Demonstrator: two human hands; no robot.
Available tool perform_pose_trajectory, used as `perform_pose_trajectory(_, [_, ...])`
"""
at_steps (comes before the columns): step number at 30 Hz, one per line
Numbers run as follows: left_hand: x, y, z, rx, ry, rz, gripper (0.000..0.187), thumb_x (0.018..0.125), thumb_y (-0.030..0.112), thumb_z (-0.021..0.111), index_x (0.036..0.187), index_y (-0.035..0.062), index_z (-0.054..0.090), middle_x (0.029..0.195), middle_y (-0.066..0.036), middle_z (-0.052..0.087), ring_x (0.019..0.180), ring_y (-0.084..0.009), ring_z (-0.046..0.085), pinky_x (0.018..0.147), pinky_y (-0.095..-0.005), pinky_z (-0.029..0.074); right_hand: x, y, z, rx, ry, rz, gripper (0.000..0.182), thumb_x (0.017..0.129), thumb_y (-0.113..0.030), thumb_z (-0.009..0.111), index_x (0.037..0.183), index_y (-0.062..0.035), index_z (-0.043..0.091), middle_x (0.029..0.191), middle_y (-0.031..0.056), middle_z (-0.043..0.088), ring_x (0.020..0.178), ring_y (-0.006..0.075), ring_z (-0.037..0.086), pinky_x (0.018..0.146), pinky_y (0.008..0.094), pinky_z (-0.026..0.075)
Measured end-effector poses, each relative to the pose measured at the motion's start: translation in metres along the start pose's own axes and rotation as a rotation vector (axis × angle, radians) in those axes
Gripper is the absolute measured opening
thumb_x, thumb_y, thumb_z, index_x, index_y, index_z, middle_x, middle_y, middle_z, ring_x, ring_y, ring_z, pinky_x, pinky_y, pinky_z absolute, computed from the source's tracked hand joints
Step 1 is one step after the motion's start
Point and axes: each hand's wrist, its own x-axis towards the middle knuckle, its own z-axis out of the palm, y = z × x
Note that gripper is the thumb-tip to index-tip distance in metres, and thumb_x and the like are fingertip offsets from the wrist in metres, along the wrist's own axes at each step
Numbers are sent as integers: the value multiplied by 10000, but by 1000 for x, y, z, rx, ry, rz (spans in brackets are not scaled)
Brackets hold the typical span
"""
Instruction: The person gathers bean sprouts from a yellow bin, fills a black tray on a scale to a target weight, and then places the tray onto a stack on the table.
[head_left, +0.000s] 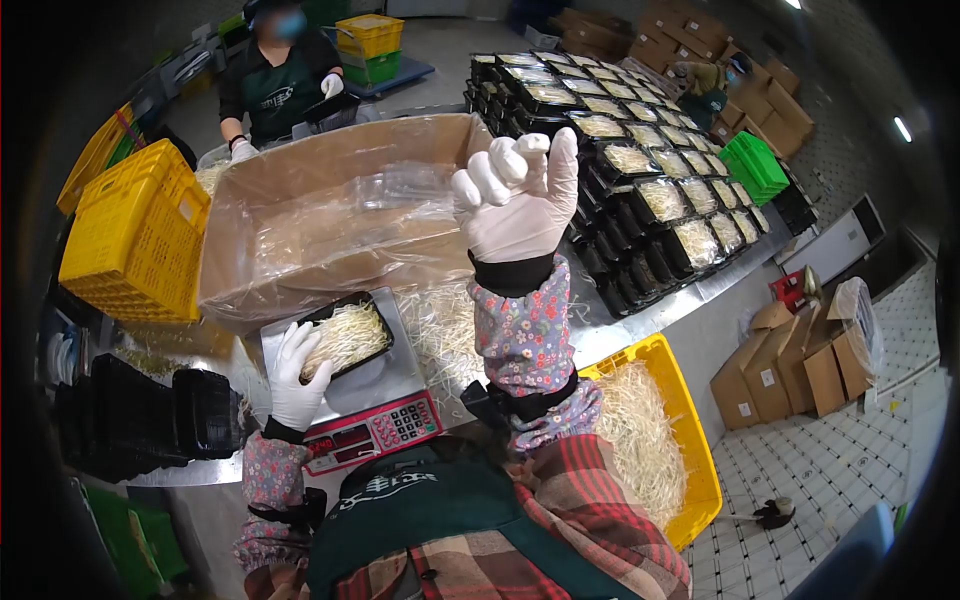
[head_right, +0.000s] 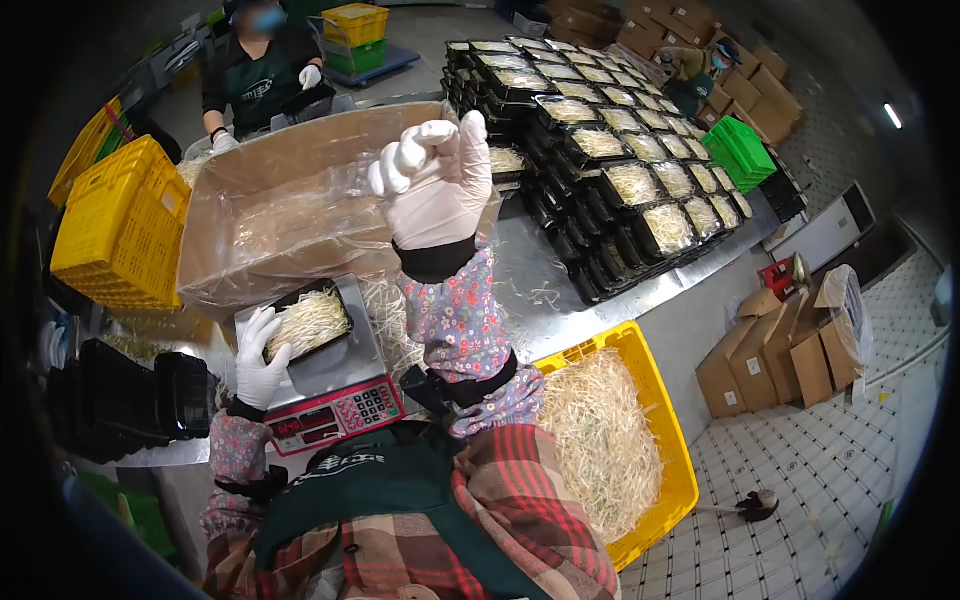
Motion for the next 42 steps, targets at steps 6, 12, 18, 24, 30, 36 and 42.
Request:
perform_pose_trajectory(6, [-4, -7, 2, -11, 33, 3, 394, 745, 64, 678, 1128, 10, 605, 1290, -177, 540, 1275, -361, 441, 1080, -429, 332, -6, -17, 26, 182, -329, 87, 378, 952, -398, 469, 888, -85, 671, 684, 4, 555, 568, 146, 538, 555, 306, 403])
perform_pose_trajectory(12, [-3, -7, 4, -5, 81, 53, 406, 724, 44, 708, 1119, 25, 617, 1252, -177, 561, 1238, -374, 469, 1049, -430, 367, -3, -30, 58, 162, -813, 95, 413, 1009, -396, 362, 880, -107, 627, 858, 90, 667, 700, 202, 651, 604, 311, 522])
perform_pose_trajectory(18, [-4, -5, 1, -9, 76, 32, 411, 729, 46, 705, 1127, 15, 609, 1250, -179, 558, 1238, -381, 468, 1044, -430, 373, -2, -27, 62, 313, -938, 84, 363, 996, -309, 429, 982, -18, 645, 911, 171, 649, 757, 270, 648, 636, 367, 550])
perform_pose_trajectory(24, [-7, -6, 1, -21, 75, 16, 408, 730, 48, 702, 1126, 14, 607, 1247, -177, 561, 1242, -385, 465, 1042, -429, 374, -8, -28, 71, 371, -933, 65, 396, 994, -279, 441, 958, 64, 636, 869, 234, 640, 699, 317, 636, 569, 394, 546])
perform_pose_trajectory(30, [-9, -7, 2, -34, 79, -3, 401, 731, 48, 695, 1120, 8, 610, 1244, -180, 565, 1241, -375, 472, 1051, -427, 369, -8, -28, 74, 381, -965, 95, 392, 992, -266, 445, 960, 78, 630, 872, 240, 633, 696, 327, 634, 560, 401, 547])
perform_pose_trajectory(36, [17, -20, -52, -123, 249, -123, 354, 797, 50, 667, 1143, -11, 621, 1261, -158, 578, 1233, -284, 499, 1050, -355, 369, -7, -17, 60, 173, -740, 203, 356, 904, -203, 512, 640, -1, 641, 626, 149, 653, 512, 220, 632, 447, 325, 513])
perform_pose_trajectory(42, [17, -17, -133, -514, 589, -267, 360, 872, 3, 606, 1229, -26, 567, 1271, -118, 569, 1177, -184, 533, 1021, -303, 399, -48, 1, -9, -75, -183, 283, 396, 955, -358, 519, 658, -98, 492, 562, 41, 530, 382, 141, 473, 367, 276, 401])
